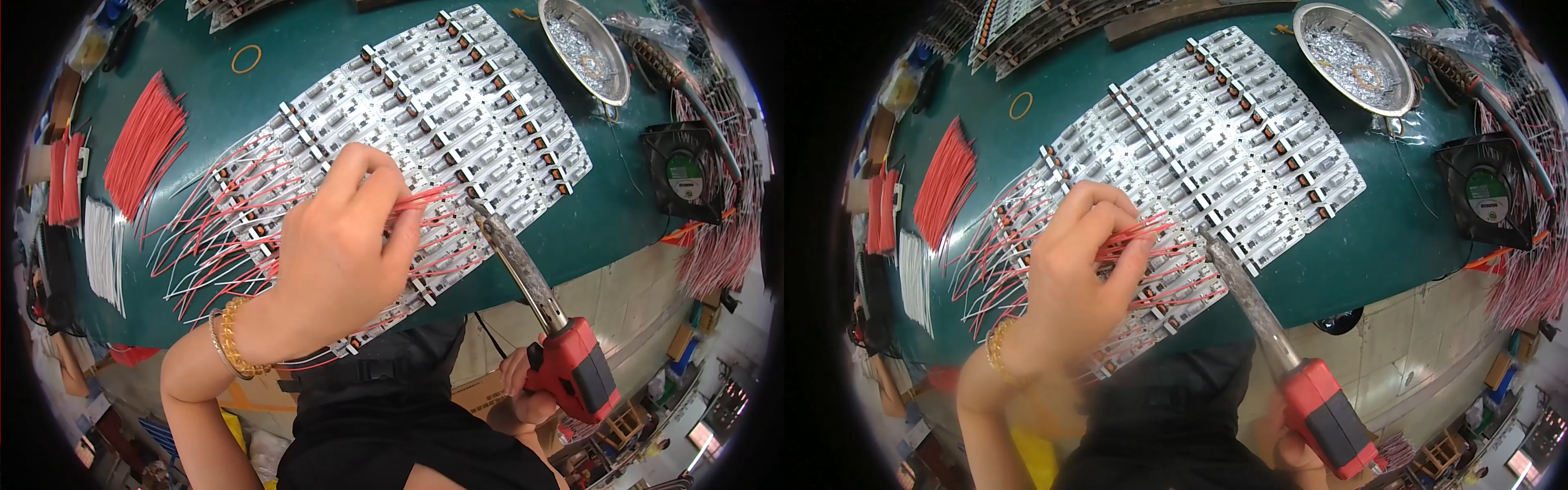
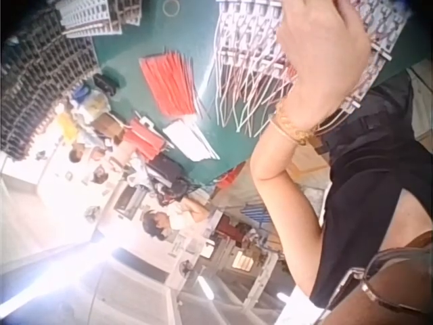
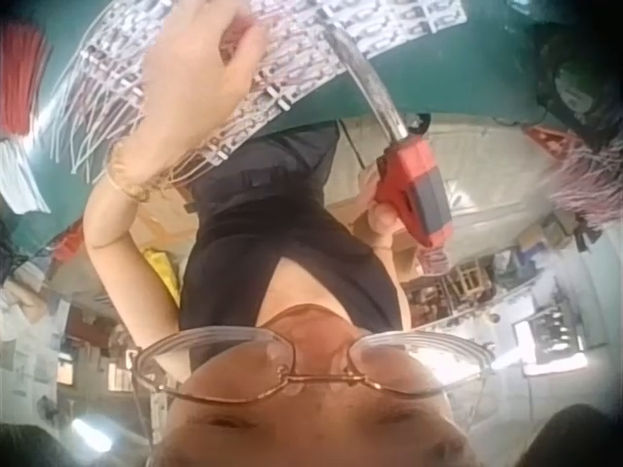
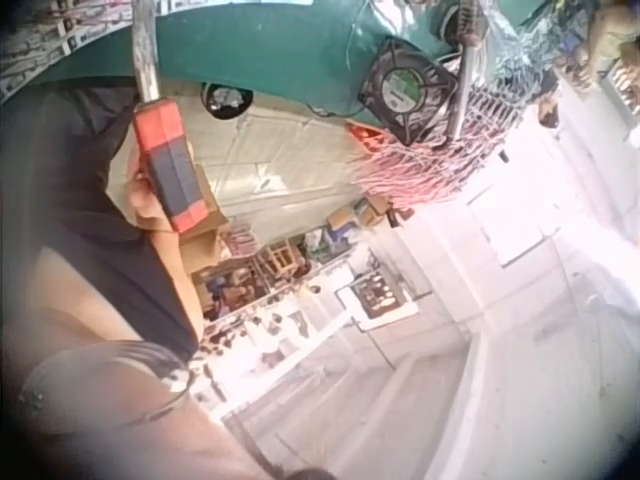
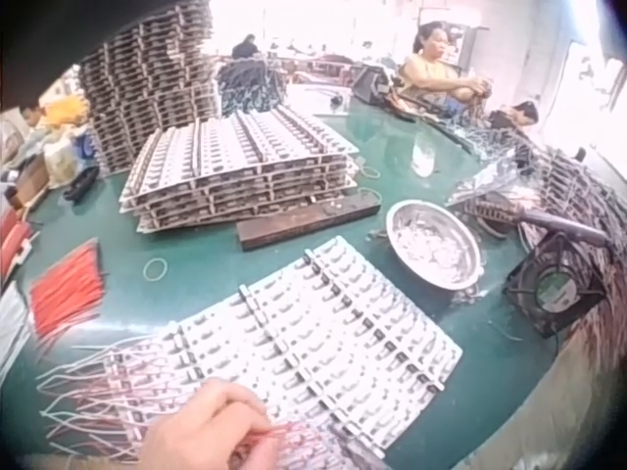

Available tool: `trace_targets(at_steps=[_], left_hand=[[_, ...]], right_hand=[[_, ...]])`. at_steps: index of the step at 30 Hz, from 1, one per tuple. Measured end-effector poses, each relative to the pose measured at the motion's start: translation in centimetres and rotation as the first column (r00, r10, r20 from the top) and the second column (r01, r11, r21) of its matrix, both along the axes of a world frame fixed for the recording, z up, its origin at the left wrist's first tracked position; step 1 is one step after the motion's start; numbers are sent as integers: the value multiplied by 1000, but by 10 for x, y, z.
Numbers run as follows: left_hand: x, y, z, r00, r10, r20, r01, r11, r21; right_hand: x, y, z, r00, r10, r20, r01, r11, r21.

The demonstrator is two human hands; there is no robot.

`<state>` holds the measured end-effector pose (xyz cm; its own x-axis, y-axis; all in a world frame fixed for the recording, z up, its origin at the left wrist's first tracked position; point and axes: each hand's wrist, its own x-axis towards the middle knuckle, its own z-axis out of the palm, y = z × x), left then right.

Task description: The person solders white and red wires onto an array of circuit boards using a soldering tool.

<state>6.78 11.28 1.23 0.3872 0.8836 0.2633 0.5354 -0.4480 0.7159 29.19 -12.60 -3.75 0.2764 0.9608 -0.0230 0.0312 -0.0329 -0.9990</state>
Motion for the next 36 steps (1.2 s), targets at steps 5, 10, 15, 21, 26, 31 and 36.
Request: trace_targets(at_steps=[5,10,15,21,26,31,36], left_hand=[[-2,1,2,999,3,-50,-8,995,-104],[-3,2,2,999,-6,-45,2,997,-81],[-1,2,3,999,-11,-51,7,997,-80],[-2,2,3,999,-13,-46,9,996,-84],[-2,1,2,998,-14,-56,8,994,-105],[-2,4,2,1000,-19,4,20,995,-95],[-12,15,14,991,-19,134,45,980,-193]], right_hand=[[-17,19,17,994,-70,82,81,987,-141],[-11,22,18,998,7,55,5,977,-215],[-9,17,21,952,20,305,56,970,-235],[-9,1,17,964,-83,251,131,975,-179],[-9,31,28,997,-26,-77,13,985,-171],[-13,35,26,996,59,63,-58,998,-11],[-3,11,3,994,-38,-104,36,999,-17]])
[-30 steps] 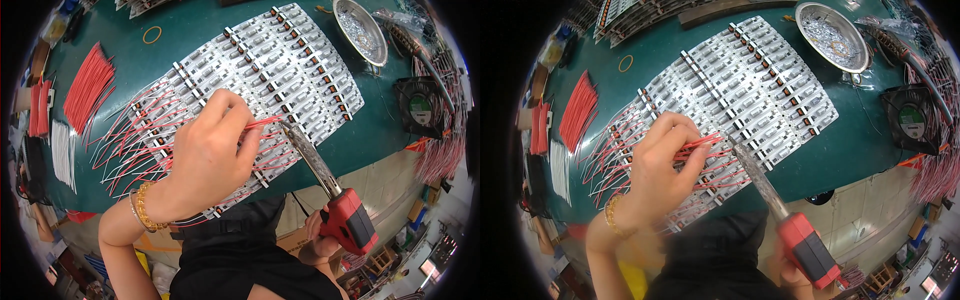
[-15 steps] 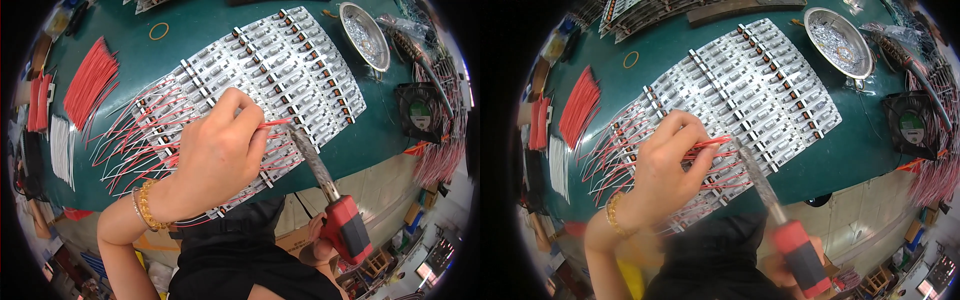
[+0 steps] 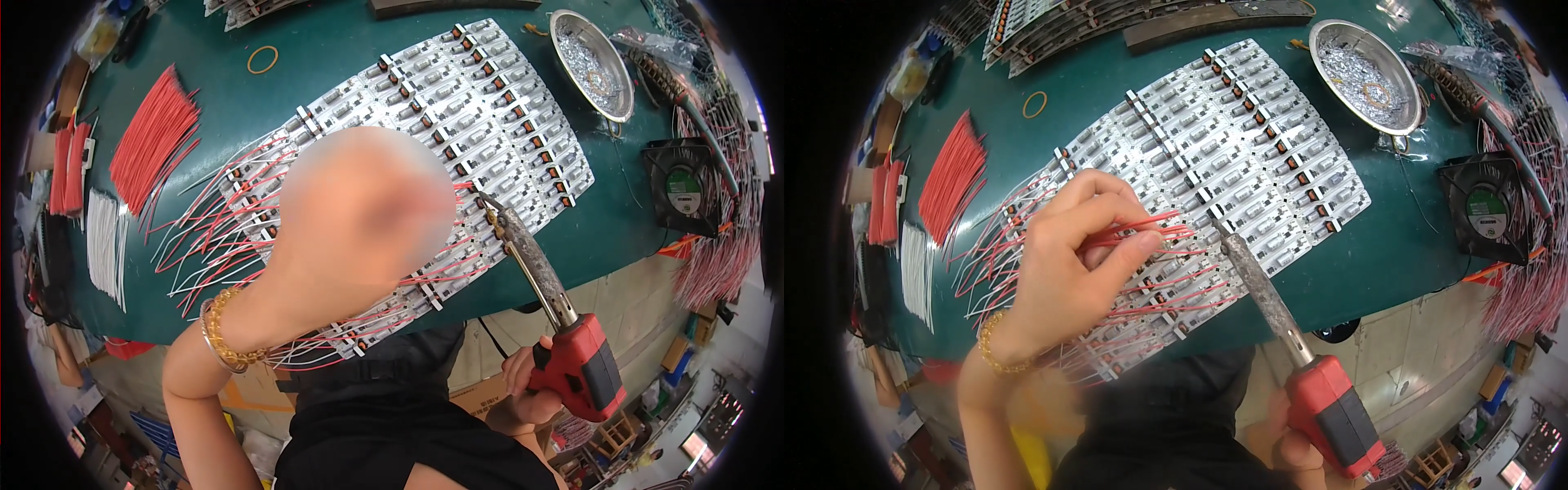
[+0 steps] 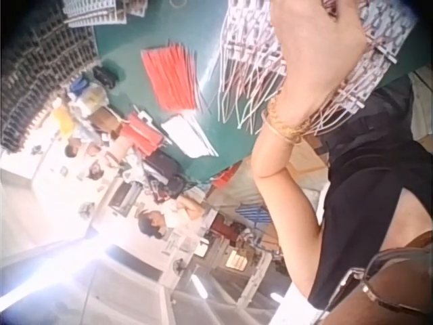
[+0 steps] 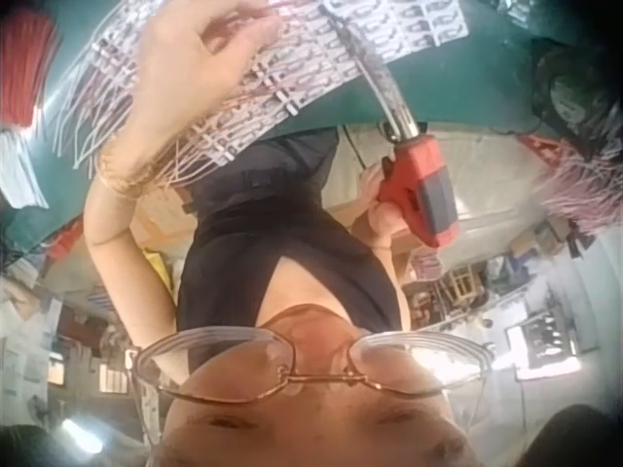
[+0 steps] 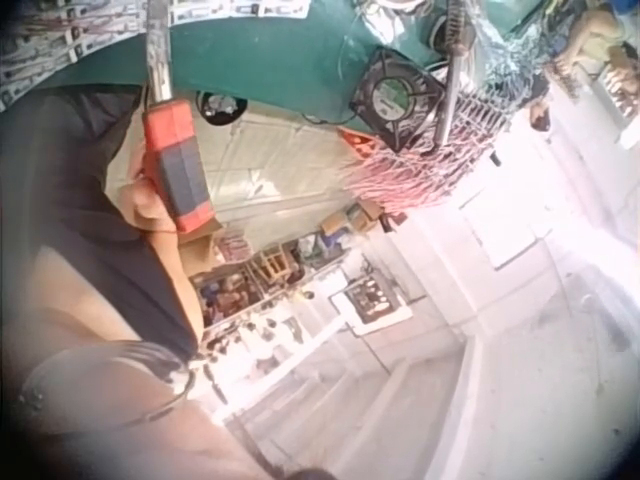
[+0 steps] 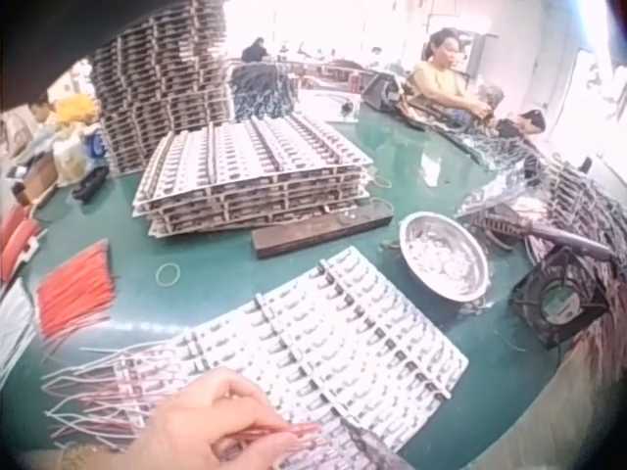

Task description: The person solders white and red wires onto an array of circuit boards using a soldering tool.

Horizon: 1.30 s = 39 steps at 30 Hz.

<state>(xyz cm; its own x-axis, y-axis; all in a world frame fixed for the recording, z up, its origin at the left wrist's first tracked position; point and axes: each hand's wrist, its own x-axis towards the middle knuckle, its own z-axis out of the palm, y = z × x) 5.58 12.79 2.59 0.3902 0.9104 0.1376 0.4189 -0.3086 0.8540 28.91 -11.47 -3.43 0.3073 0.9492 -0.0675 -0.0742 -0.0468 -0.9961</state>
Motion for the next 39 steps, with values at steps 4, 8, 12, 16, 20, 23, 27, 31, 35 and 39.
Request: trace_targets(at_steps=[4,8,12,16,20,23,27,31,35,39], left_hand=[[-1,3,-7,1000,-6,-29,5,1000,-18],[5,0,-10,990,68,-122,-58,995,79],[7,-2,-10,984,75,-159,-67,996,56],[8,-4,-15,980,86,-182,-65,990,122],[9,-2,-16,983,77,-167,-49,985,167],[5,-6,-18,979,85,-184,-56,986,160],[7,-7,-20,979,82,-186,-51,985,168],[8,-4,-17,985,75,-156,-50,987,155],[7,-4,-17,984,77,-160,-50,985,163],[-1,3,-10,989,69,-127,-39,974,225]], right_hand=[[-13,26,24,997,25,72,-19,997,-74],[-10,30,16,991,69,115,-71,997,17],[-7,15,11,933,65,354,-23,992,-121],[-7,18,11,903,103,416,-2,972,-236],[-16,27,26,997,16,-77,-25,994,-109],[12,-5,9,959,220,178,-169,950,-263],[11,19,46,946,45,-321,-248,738,-628],[-2,33,36,989,150,-4,-148,972,-183],[-13,36,23,995,100,29,-100,995,4],[1,10,-4,987,34,-154,-29,999,35]])
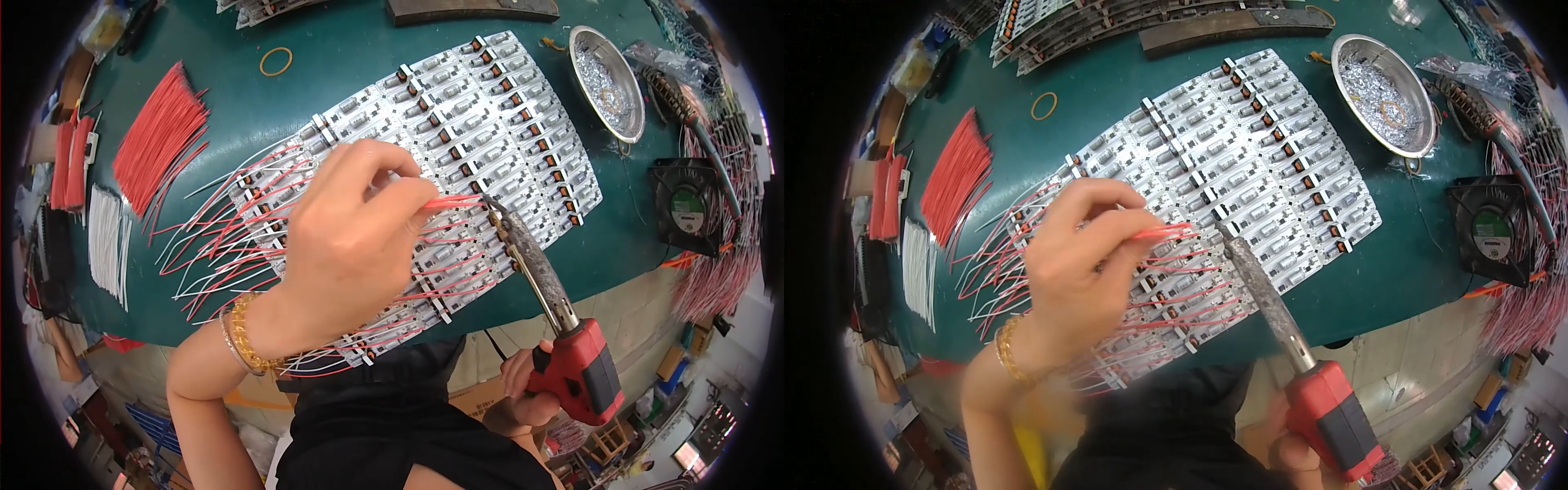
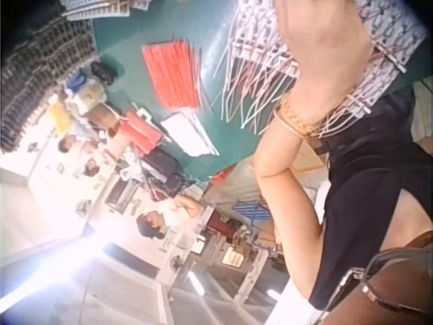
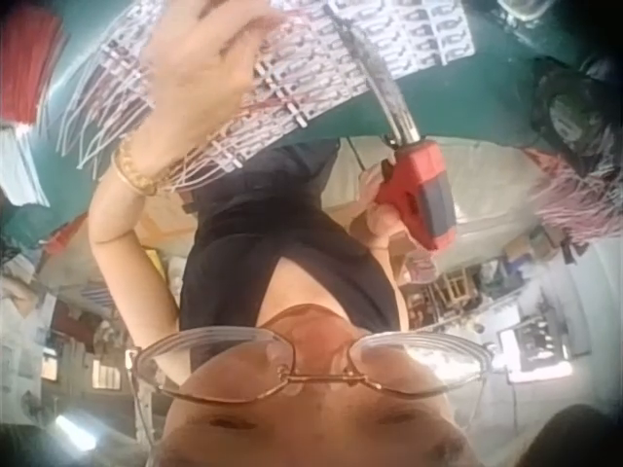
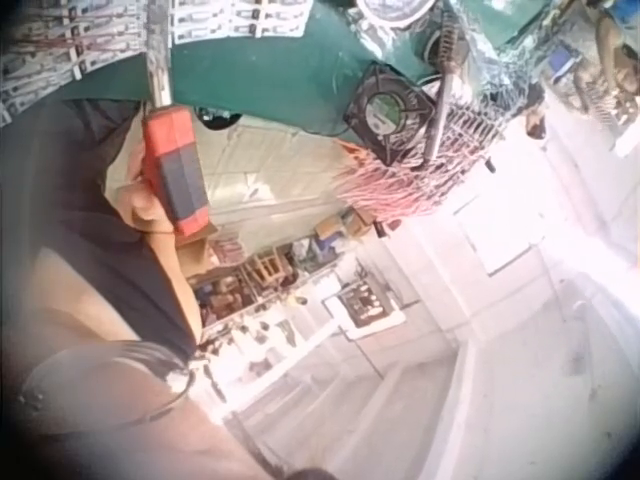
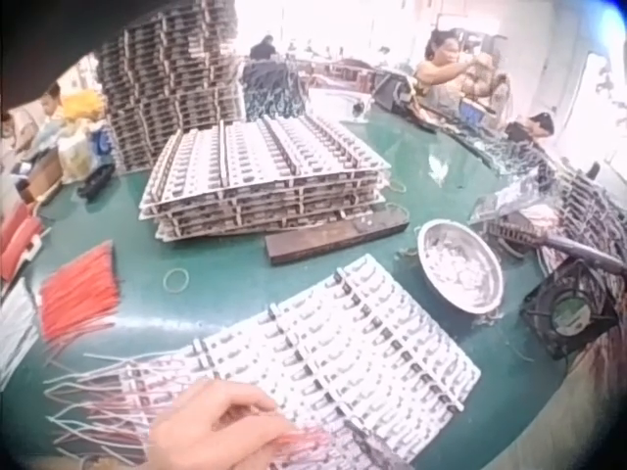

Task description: The person solders white and red wires onto an array of circuit boards using a soldering tool.

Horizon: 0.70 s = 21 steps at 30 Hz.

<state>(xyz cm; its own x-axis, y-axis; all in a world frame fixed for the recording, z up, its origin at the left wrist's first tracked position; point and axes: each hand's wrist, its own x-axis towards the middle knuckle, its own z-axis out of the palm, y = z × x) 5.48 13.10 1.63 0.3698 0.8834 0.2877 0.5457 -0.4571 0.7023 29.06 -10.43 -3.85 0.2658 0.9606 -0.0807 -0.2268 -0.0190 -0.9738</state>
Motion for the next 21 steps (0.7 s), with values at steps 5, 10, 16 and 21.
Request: trace_targets(at_steps=[5,10,16,21], left_hand=[[-1,10,3,996,2,92,8,994,-105],[4,8,-7,996,84,35,-80,993,-85],[8,7,-13,997,78,-18,-78,997,2],[6,6,-13,995,97,0,-97,995,5]], right_hand=[[-21,35,23,982,-13,189,9,1000,18],[-21,38,21,980,34,196,-39,999,24],[-4,13,-4,922,47,384,-45,999,-16],[19,-17,-4,968,138,208,-84,965,-250]])
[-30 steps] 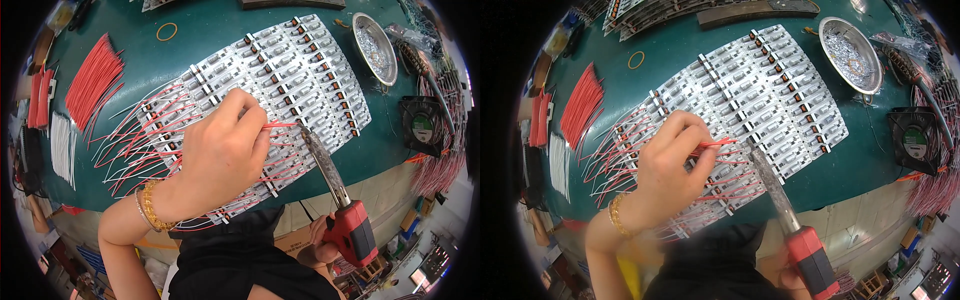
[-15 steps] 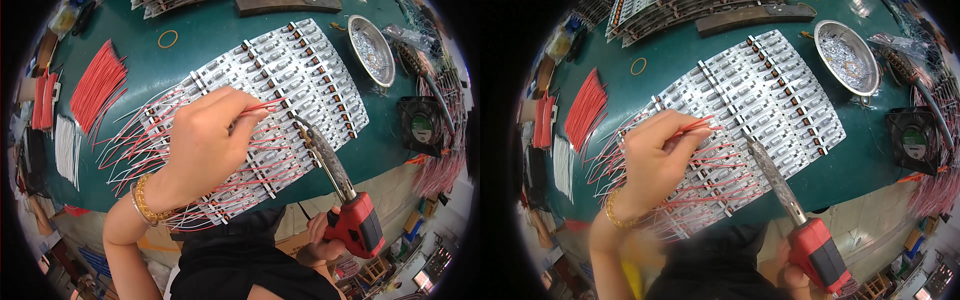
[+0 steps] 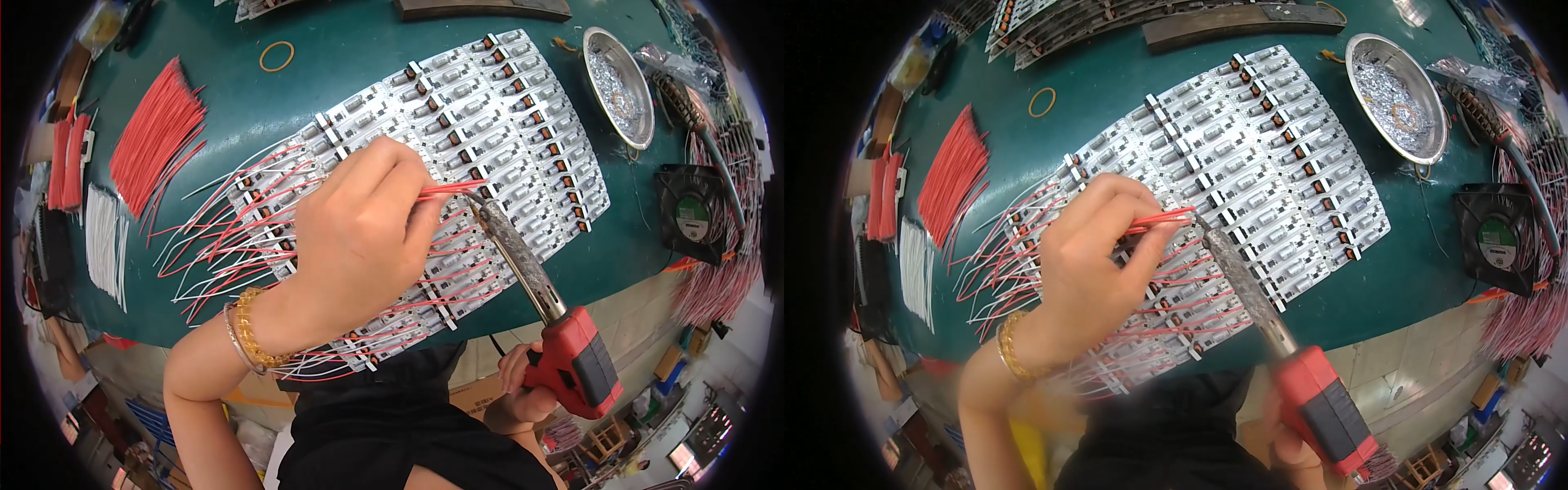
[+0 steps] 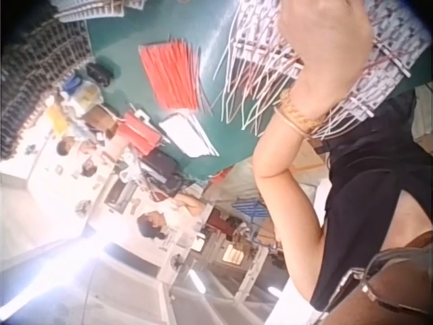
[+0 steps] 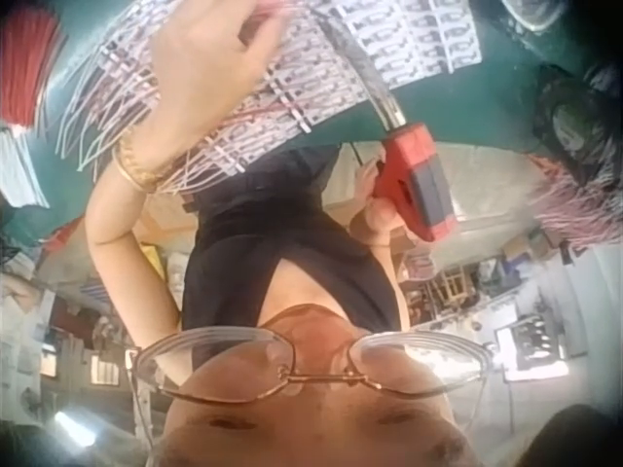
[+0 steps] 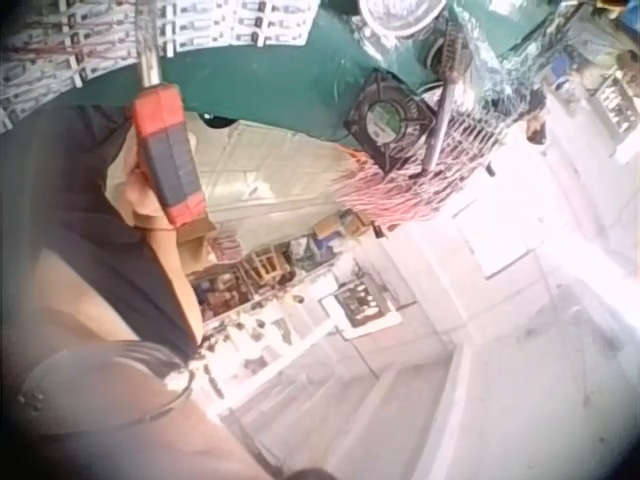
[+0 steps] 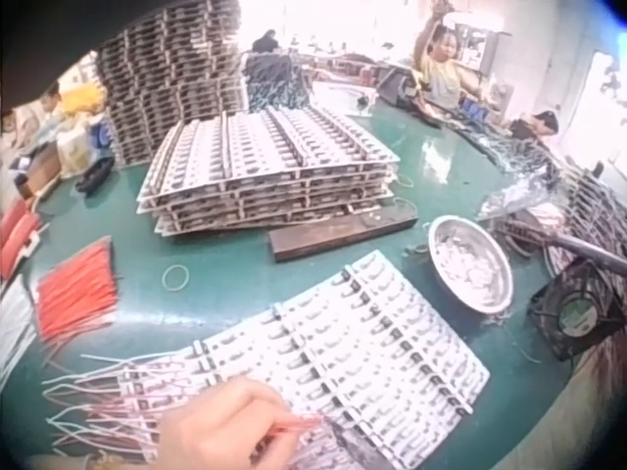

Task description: The person solders white and red wires onto an array of circuit boards using a soldering tool.

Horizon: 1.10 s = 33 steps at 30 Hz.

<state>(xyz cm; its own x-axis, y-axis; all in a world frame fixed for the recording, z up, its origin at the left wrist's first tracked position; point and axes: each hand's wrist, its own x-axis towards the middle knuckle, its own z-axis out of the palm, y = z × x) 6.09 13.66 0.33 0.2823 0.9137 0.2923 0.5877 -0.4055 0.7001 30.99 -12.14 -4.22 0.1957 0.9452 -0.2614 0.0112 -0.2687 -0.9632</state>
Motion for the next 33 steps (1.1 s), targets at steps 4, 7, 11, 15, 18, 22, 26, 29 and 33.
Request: trace_targets(at_steps=[4,7,11,15,18,22,26,29,33], left_hand=[[5,-1,-3,999,-3,-52,7,997,78],[5,-2,-4,996,-4,-88,14,993,116],[2,-2,-2,994,-2,-105,14,994,113],[4,-3,-3,996,-7,-91,18,993,120],[3,-3,-2,993,-3,-121,17,993,118],[5,-2,-3,994,-2,-112,15,993,114],[4,-2,-2,995,1,-102,13,992,129],[4,-2,-2,994,3,-106,8,995,104],[5,-2,-3,995,-1,-99,12,994,105]], right_hand=[[-7,18,16,928,-166,-333,111,978,-178],[-26,32,19,988,43,151,-51,997,52],[-24,31,21,999,-13,52,6,992,126],[-34,48,28,998,-55,17,51,979,195],[-33,47,22,992,-52,113,29,981,190],[-25,48,14,993,10,118,-33,980,197],[-24,27,-4,932,-310,-187,325,944,57],[-24,42,8,989,-30,148,-3,975,223],[-42,58,24,999,-47,-4,46,976,212]])
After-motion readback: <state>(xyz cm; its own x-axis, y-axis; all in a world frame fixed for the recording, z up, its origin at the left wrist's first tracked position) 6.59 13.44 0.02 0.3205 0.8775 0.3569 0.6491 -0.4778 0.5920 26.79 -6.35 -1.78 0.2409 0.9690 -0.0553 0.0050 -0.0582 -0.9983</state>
